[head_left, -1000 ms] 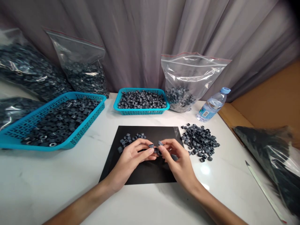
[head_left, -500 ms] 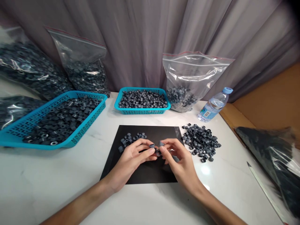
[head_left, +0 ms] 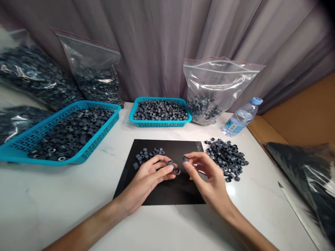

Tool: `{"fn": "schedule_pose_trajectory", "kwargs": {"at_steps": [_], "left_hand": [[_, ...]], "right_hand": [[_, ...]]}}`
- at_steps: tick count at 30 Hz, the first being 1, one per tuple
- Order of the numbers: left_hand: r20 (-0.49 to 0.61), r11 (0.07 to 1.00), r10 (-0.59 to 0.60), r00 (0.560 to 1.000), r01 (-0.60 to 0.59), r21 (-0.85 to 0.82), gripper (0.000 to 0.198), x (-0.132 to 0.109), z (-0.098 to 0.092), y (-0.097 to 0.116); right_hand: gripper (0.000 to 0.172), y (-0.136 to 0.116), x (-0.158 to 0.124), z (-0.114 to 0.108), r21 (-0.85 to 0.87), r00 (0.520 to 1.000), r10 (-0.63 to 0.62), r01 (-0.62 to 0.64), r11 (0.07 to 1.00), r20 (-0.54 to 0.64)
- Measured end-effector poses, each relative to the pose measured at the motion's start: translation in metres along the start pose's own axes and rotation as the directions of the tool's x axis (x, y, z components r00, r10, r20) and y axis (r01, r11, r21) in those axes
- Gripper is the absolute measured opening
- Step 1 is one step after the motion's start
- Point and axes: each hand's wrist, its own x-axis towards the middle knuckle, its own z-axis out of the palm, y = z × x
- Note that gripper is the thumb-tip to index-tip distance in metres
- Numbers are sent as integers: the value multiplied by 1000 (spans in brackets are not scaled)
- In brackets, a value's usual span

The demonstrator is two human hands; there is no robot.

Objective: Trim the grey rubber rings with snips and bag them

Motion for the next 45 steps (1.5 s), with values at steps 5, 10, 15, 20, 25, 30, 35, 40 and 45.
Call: {"fn": "schedule_pose_trajectory", "kwargs": {"at_steps": [5,10,15,20,25,30,35,40,45], "left_hand": [[29,1000,19,999,-19,-1,21,1,0,-1],[26,999,32,999,-32,-4,21,0,0,0],[32,999,36,999,-35,-17,21,0,0,0],[50,999,34,998,-33,-25,20,-2,1,2],[70,996,11,998,-4,-92,14,-2,4,2],[148,936,-67,987,113,-333,18,0,6,-2],[175,921,-156,972,207,-330,29,-2,7,3],[4,996,-32,999,32,-89,33,3,-9,26],[-169,966,229,959,-202,161,40,13,-44,53]], "right_hand": [[12,-3,5,-10,-84,987,-132,140,987,96],[15,-3,5,-11,-113,978,-160,176,978,137],[15,1,5,-10,-123,978,-132,153,981,163],[15,2,3,-10,-106,975,-126,148,983,184],[14,0,3,-7,-89,978,-97,115,989,185],[18,-2,4,-4,-154,959,-118,161,975,256],[26,1,4,-7,-217,941,-110,186,958,321],[26,12,5,-4,-304,960,-116,193,933,254],[25,15,20,10,-387,939,-95,227,894,330]]}}
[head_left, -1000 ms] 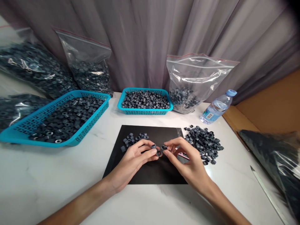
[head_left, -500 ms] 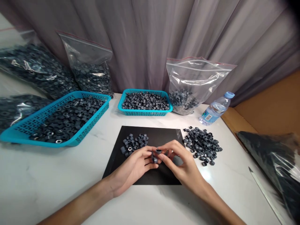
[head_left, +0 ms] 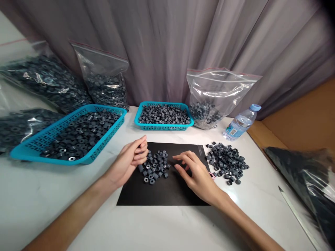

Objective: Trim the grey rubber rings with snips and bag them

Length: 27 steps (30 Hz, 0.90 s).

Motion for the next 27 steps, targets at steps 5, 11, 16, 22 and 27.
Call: {"fn": "schedule_pose_trajectory", "kwargs": {"at_steps": [5,11,16,22,27], "left_hand": [[-40,909,182,982,-153,387,33,15,-33,2],[-33,748,236,971,-160,644,26,24,-56,-15],[-7,693,228,974,-157,703,27,27,-54,-30],[22,759,248,969,-208,617,28,29,-47,-38],[46,868,245,968,-240,435,30,24,-39,-30]], "right_hand": [[23,-4,42,10,-60,994,-54,60,996,90],[18,2,87,29,-75,982,-63,78,994,177],[10,8,99,35,-98,974,-10,33,995,226],[11,16,88,27,-88,981,8,9,996,196],[11,13,76,26,-26,997,-20,22,999,81]]}}
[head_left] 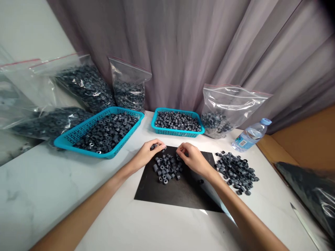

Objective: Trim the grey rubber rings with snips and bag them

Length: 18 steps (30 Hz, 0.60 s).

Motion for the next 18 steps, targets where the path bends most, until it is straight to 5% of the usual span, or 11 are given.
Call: {"fn": "schedule_pose_trajectory", "kwargs": {"at_steps": [10,18], "left_hand": [[154,952,-98,983,138,-275,30,-10,14,4],[142,928,-107,984,150,-341,26,-15,17,17]], "right_hand": [[16,-4,-1,13,143,997,-61,54,988,49],[23,-9,0,2,154,997,-74,68,986,27]]}}
